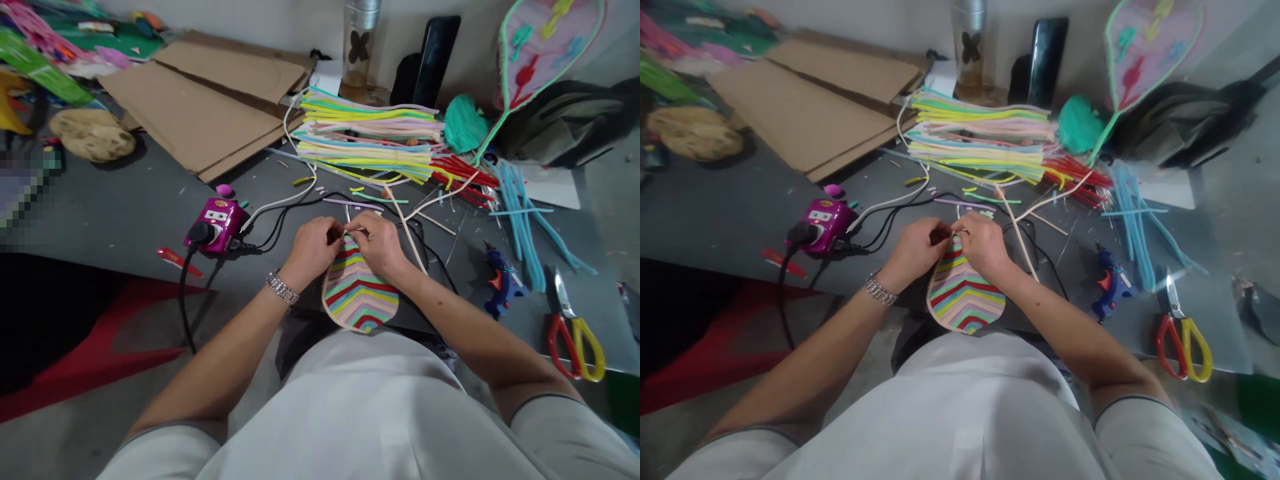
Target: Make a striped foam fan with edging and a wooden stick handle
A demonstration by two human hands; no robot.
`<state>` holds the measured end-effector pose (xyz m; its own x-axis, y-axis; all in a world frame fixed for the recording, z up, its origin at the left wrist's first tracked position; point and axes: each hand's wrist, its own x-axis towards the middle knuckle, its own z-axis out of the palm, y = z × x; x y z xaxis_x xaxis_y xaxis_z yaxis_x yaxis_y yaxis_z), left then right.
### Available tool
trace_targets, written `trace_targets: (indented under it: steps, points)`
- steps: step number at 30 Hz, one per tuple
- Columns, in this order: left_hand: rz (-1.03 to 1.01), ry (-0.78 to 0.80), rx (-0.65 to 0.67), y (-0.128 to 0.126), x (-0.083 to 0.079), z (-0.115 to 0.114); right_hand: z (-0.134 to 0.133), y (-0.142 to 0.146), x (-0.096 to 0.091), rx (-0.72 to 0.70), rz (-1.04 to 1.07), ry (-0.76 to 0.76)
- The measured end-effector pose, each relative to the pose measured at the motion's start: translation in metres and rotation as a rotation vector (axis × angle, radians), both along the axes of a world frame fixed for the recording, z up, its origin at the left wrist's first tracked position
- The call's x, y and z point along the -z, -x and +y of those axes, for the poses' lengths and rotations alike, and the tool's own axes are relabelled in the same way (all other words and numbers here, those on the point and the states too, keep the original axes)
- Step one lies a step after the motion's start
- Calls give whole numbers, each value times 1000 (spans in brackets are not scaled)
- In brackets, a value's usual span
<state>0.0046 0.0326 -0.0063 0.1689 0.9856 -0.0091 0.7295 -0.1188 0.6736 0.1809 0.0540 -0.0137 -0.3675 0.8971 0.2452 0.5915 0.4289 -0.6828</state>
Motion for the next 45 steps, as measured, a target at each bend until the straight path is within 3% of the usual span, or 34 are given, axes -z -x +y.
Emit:
trace_targets:
  steps: [4, 14, 20, 28, 36, 45]
  points:
    - [-11, -22, -4, 1, 2, -1, 1, -1, 4, 17, -64, 41]
    - [13, -18, 15, -1, 0, -4, -6, -12, -1, -41, -132, -18]
    - [-24, -28, -12, -2, 2, -6, -9, -16, -4, 21, -227, -42]
    - [-15, -38, -16, -1, 3, -6, -6, -10, -4, 19, -125, -67]
    - [-11, -40, 5, -2, 1, -7, -9, -14, -7, 7, -155, -30]
    - [-6, -111, 19, -4, 3, -2, -9, 2, -14, -33, -174, 22]
